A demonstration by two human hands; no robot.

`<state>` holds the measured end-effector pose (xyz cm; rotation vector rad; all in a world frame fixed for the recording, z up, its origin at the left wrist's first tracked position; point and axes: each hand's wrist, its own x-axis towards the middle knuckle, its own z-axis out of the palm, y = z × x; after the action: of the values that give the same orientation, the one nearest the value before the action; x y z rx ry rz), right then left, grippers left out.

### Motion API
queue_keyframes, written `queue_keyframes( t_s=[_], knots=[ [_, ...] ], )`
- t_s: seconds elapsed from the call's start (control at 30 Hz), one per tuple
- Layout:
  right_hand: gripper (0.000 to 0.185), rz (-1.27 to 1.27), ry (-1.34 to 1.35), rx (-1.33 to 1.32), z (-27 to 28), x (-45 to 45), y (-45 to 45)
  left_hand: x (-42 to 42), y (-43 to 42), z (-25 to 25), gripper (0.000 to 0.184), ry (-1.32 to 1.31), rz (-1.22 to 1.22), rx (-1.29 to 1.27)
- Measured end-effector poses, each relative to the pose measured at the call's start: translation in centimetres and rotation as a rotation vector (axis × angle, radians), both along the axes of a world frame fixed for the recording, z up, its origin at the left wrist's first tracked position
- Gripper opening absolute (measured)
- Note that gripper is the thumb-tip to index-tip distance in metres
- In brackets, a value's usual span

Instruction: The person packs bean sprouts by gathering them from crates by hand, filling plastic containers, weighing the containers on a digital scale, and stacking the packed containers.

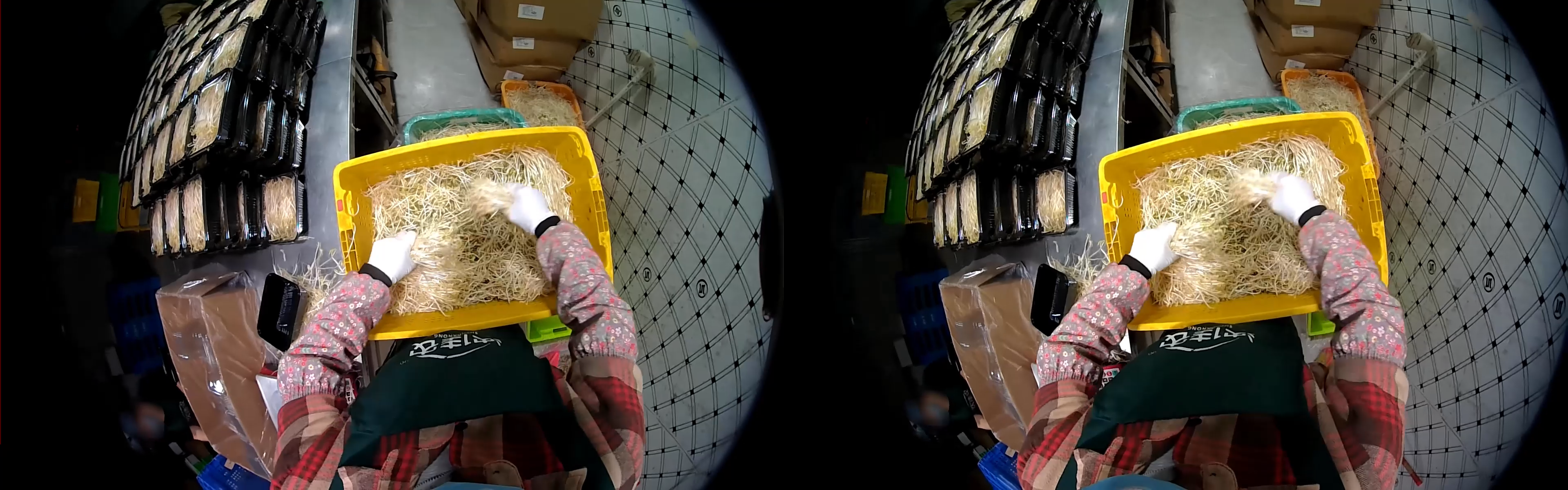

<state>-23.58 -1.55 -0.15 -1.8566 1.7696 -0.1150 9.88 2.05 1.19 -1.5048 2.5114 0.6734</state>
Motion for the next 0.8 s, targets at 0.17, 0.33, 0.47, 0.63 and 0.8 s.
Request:
queue_keyframes(
  t_s=[0.17, 0.33, 0.47, 0.63, 0.8],
  knots=[
    [0.036, -0.009, -0.23, -0.068, 4.1, 4.6, -1.5, -1.6, 1.3, 0.0, 0.07, 0.047, -0.09, -0.162],
    [0.108, 0.37, -0.173, 0.215, -1.7, 8.2, -1.1, 0.9, 2.1, 2.5, 0.078, 0.142, 0.087, -0.166],
    [0.113, 0.267, -0.346, 0.255, -0.9, 6.3, -2.6, 6.0, 2.3, 4.8, 0.064, 0.275, 0.324, -0.646],
    [0.115, 0.087, -0.343, 0.155, -0.4, 11.0, -1.6, 3.9, 4.8, 1.7, 0.05, 0.032, 0.246, -0.441],
    [0.132, 0.325, -0.053, -0.205, 2.0, 14.5, 7.3, 4.4, 9.4, 3.8, 0.033, 0.592, 0.436, -0.179]
  ],
)
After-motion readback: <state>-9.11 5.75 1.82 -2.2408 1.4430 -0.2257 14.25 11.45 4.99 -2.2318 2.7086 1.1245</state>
